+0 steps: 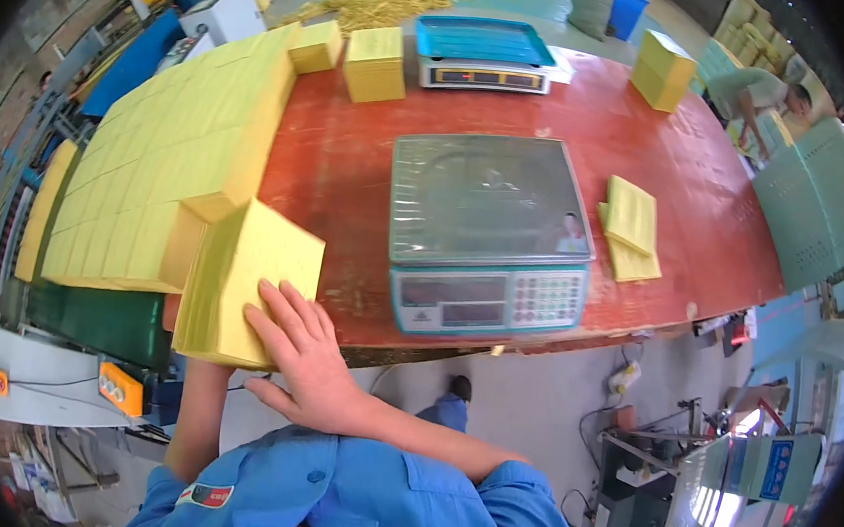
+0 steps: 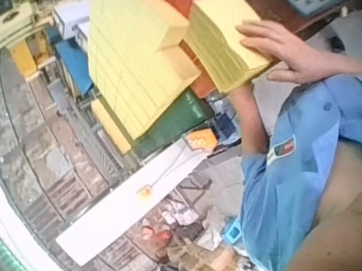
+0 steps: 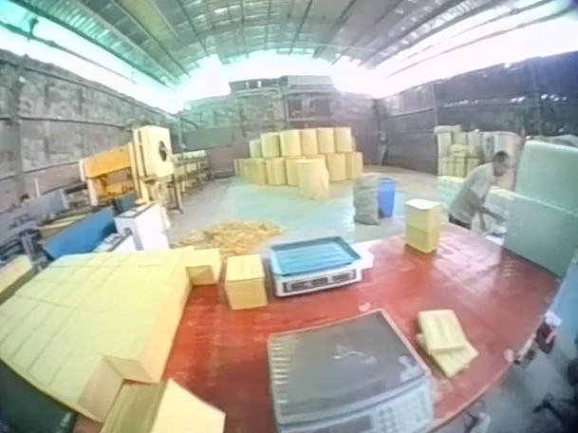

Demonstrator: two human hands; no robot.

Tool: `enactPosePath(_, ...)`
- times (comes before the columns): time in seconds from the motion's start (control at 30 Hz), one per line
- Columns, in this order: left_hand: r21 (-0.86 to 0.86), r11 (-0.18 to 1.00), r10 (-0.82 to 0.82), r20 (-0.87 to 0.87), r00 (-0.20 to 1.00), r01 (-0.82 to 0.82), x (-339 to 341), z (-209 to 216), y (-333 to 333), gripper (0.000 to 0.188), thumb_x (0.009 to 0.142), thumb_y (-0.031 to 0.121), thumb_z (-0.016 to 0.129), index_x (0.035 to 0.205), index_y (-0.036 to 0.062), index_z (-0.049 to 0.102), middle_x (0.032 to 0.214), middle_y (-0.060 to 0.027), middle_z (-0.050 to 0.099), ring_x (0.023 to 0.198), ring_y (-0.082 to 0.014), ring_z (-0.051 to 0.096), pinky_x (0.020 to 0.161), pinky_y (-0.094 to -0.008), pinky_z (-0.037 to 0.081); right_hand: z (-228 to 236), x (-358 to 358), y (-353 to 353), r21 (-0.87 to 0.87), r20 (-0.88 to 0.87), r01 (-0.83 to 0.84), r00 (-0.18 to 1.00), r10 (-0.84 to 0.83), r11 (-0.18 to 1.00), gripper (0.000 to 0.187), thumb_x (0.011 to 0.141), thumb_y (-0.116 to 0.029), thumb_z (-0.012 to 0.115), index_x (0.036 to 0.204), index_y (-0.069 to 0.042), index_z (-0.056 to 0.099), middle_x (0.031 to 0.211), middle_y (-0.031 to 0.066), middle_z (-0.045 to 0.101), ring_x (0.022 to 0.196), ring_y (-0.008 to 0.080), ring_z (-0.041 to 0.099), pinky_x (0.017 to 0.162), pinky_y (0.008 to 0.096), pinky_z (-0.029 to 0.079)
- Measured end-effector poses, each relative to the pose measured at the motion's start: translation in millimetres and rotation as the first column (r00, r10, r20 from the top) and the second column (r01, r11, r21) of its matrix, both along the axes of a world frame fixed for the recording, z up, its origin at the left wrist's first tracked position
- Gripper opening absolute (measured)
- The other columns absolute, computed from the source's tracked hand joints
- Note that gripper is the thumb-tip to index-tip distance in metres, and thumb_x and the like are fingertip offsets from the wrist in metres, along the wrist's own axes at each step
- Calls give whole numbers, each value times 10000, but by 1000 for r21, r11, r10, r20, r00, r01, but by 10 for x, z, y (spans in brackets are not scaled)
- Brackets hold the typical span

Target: The recorder weighs stacks of yellow paper on a digital scale and places them onto a conveyor belt.

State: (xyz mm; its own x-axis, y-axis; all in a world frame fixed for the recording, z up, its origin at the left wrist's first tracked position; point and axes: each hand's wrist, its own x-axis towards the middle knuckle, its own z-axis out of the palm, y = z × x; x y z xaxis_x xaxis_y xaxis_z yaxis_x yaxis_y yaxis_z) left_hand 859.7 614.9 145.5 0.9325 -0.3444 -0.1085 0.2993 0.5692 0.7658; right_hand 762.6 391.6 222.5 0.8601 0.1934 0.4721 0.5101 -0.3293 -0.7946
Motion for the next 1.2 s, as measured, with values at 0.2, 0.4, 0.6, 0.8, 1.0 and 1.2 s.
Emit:
enactPosePath(0.2, -525, 778, -362, 74, 929, 345, 263, 419, -2833, 477, 1030, 320, 421, 1432, 67, 385, 1418, -127, 475, 1264, -247, 507, 1045, -436, 448, 549, 231, -1386, -304, 450, 529, 813, -370, 792, 809, 648, -207, 798, 1365, -33, 467, 1449, 229, 421, 1339, 436, 384, 1078, 556, 287)
enactPosePath(0.4, -548, 823, -251, -117, 961, 148, 182, 414, -3609, 502, 1020, 420, 397, 1402, 96, 431, 1398, -105, 501, 1267, -264, 508, 1049, -441, 433, 755, 566, -2496, -547, 285, 513, 857, -429, 662, 681, 674, -93, 711, 1317, -11, 504, 1360, 187, 522, 1301, 393, 446, 1079, 497, 326)
enactPosePath(0.6, -305, 629, -777, -213, 593, 715, -7, 359, -2256, 588, 1006, 536, 365, 1360, 84, 495, 1357, -162, 553, 1219, -285, 560, 1038, -414, 429, 586, 565, -2567, -687, 294, 392, 920, -260, 612, 657, 655, -103, 725, 1276, -17, 526, 1361, 187, 507, 1314, 420, 416, 1095, 533, 300)
enactPosePath(0.8, 774, -340, -147, 517, 843, -534, 1852, 657, -394, 813, 850, 602, 592, 1419, 44, 431, 1437, -225, 438, 1364, -330, 393, 1094, -448, 340, 742, 489, -2402, -733, 225, 348, 935, -276, 584, 675, 660, -102, 712, 1300, -15, 516, 1406, 199, 471, 1365, 426, 358, 1131, 551, 247)
enactPosePath(1.0, 746, -581, -209, 250, 945, -326, 2644, 490, 15, 1055, 793, 761, 520, 1507, 30, 260, 1555, -275, 205, 1453, -403, 191, 1178, -497, 179, 1005, 310, -1603, -439, 419, 381, 888, -190, 814, 293, 920, -150, 597, 1169, 4, 614, 1137, 174, 640, 1064, 334, 612, 897, 408, 502)
enactPosePath(1.2, 684, -511, -455, 299, 839, -521, 2758, 273, -38, 1083, 777, 767, 533, 1501, 11, 256, 1527, -287, 247, 1431, -439, 211, 1165, -522, 202, 551, 529, -778, -355, 65, 58, 997, -37, 933, 403, 786, -135, 643, 1161, 10, 615, 1265, 206, 580, 1233, 431, 503, 1042, 493, 400)
